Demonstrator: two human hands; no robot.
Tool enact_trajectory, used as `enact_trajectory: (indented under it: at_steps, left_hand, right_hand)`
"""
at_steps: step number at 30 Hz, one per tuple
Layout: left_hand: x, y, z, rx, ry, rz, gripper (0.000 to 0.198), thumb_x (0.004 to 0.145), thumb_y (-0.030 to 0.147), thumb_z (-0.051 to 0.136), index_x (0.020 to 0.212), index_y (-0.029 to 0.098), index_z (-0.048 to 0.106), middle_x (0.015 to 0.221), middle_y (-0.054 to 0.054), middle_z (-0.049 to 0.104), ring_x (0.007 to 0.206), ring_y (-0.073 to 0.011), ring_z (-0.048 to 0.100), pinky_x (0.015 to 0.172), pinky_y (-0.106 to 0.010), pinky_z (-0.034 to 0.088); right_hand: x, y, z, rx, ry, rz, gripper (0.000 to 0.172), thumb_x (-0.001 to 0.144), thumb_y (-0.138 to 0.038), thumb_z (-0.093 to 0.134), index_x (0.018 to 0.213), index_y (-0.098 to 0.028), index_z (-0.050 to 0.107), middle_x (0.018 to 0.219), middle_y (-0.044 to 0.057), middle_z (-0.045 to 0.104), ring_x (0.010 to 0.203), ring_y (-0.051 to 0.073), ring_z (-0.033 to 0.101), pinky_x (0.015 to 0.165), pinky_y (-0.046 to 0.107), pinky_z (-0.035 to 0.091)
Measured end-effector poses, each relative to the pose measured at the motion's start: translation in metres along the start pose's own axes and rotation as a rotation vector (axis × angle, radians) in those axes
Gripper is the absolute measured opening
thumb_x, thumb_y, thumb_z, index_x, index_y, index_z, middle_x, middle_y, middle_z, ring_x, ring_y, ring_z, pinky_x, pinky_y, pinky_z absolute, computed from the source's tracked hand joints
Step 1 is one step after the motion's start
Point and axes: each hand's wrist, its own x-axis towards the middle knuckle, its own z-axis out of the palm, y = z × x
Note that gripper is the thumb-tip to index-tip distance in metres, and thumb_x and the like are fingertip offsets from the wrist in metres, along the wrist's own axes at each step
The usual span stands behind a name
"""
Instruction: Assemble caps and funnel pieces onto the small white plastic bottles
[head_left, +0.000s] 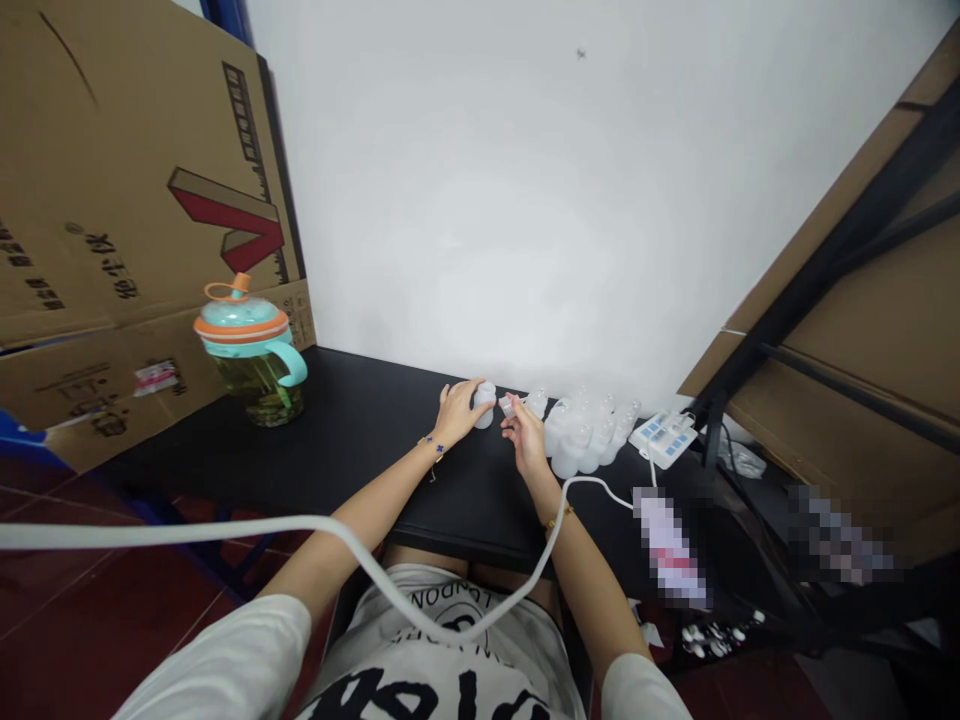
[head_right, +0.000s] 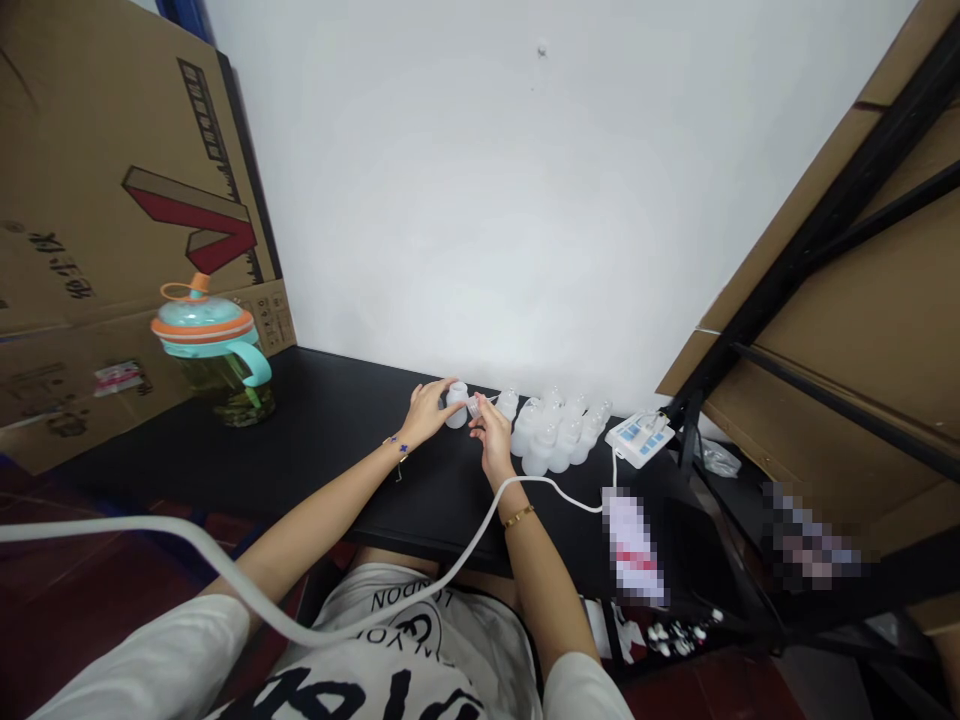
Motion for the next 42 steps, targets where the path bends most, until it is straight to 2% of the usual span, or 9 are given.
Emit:
enact_trajectory:
  at_steps: [6, 12, 15, 18, 20, 26, 33, 38, 42]
  left_hand:
    - [0.0, 0.004, -0.004, -0.078, -0.014, 0.023, 0.059, 0.083, 0.035, 0.076, 0.136, 0.022, 0.057, 0.118, -0.009, 0.073, 0.122, -0.0292, 0.063, 0.119, -0.054, 0.03]
    - [0.001, 0.01, -0.014, -0.387, -0.234, 0.138, 0.071, 0.082, 0.037, 0.077, 0.145, 0.022, 0.047, 0.114, -0.007, 0.076, 0.11, -0.024, 0.07, 0.103, -0.039, 0.049]
    - [0.001, 0.013, -0.015, -0.48, -0.305, 0.161, 0.067, 0.08, 0.037, 0.079, 0.139, 0.022, 0.051, 0.112, -0.007, 0.076, 0.108, -0.0234, 0.071, 0.102, -0.038, 0.05]
    - [0.0, 0.014, -0.013, -0.591, -0.411, 0.16, 0.065, 0.08, 0.036, 0.077, 0.138, 0.022, 0.051, 0.114, -0.008, 0.075, 0.11, -0.0239, 0.07, 0.101, -0.04, 0.051]
    - [0.0, 0.014, -0.01, -0.642, -0.461, 0.153, 0.062, 0.082, 0.036, 0.075, 0.138, 0.023, 0.051, 0.117, -0.008, 0.073, 0.113, -0.0243, 0.069, 0.101, -0.041, 0.051]
    - [-0.005, 0.01, 0.007, -0.624, -0.413, 0.094, 0.071, 0.076, 0.038, 0.081, 0.138, 0.021, 0.05, 0.126, -0.012, 0.069, 0.115, -0.0245, 0.067, 0.097, -0.037, 0.053]
    - [-0.009, 0.007, 0.021, -0.615, -0.425, 0.036, 0.063, 0.072, 0.046, 0.085, 0.123, 0.017, 0.062, 0.114, -0.011, 0.073, 0.107, -0.0263, 0.069, 0.093, -0.038, 0.055]
    - [-0.007, 0.01, 0.02, -0.734, -0.421, -0.012, 0.061, 0.065, 0.045, 0.09, 0.109, 0.016, 0.061, 0.105, -0.008, 0.073, 0.096, -0.0229, 0.071, 0.088, -0.037, 0.056]
    - [-0.006, 0.013, 0.015, -0.73, -0.393, 0.015, 0.051, 0.066, 0.044, 0.089, 0.101, 0.016, 0.064, 0.099, -0.006, 0.073, 0.093, -0.022, 0.07, 0.089, -0.037, 0.056]
  right_hand:
    - [-0.001, 0.001, 0.001, -0.073, 0.076, -0.092, 0.05, 0.075, -0.056, 0.076, 0.109, -0.021, 0.079, 0.088, 0.003, 0.073, 0.058, 0.011, 0.056, 0.047, 0.023, 0.041]
    - [-0.006, -0.004, 0.002, -0.283, 0.121, -0.356, 0.042, 0.084, -0.058, 0.068, 0.101, -0.021, 0.08, 0.111, 0.007, 0.074, 0.06, 0.01, 0.053, 0.051, 0.025, 0.043]
    - [-0.007, -0.007, 0.001, -0.351, 0.117, -0.422, 0.038, 0.087, -0.055, 0.066, 0.098, -0.022, 0.08, 0.122, 0.008, 0.073, 0.075, 0.016, 0.061, 0.059, 0.028, 0.048]
    - [-0.006, -0.007, 0.0, -0.377, 0.117, -0.446, 0.033, 0.086, -0.051, 0.068, 0.097, -0.022, 0.08, 0.121, 0.009, 0.074, 0.1, 0.023, 0.066, 0.078, 0.032, 0.053]
    - [-0.004, -0.006, -0.001, -0.388, 0.122, -0.429, 0.033, 0.085, -0.051, 0.069, 0.098, -0.022, 0.079, 0.117, 0.009, 0.075, 0.1, 0.024, 0.066, 0.083, 0.033, 0.052]
    - [-0.001, -0.005, -0.001, -0.367, 0.163, -0.346, 0.037, 0.08, -0.049, 0.074, 0.104, -0.02, 0.073, 0.102, 0.006, 0.073, 0.074, 0.016, 0.063, 0.071, 0.029, 0.052]
    - [0.003, -0.001, -0.003, -0.35, 0.17, -0.371, 0.032, 0.078, -0.047, 0.076, 0.096, -0.021, 0.071, 0.101, 0.007, 0.072, 0.078, 0.017, 0.064, 0.071, 0.028, 0.053]
    - [0.0, -0.006, -0.002, -0.39, 0.142, -0.388, 0.032, 0.08, -0.048, 0.075, 0.098, -0.021, 0.075, 0.107, 0.008, 0.074, 0.075, 0.017, 0.061, 0.072, 0.03, 0.053]
    - [-0.002, -0.008, -0.001, -0.403, 0.149, -0.375, 0.035, 0.08, -0.049, 0.074, 0.101, -0.022, 0.077, 0.113, 0.008, 0.075, 0.071, 0.016, 0.058, 0.072, 0.031, 0.053]
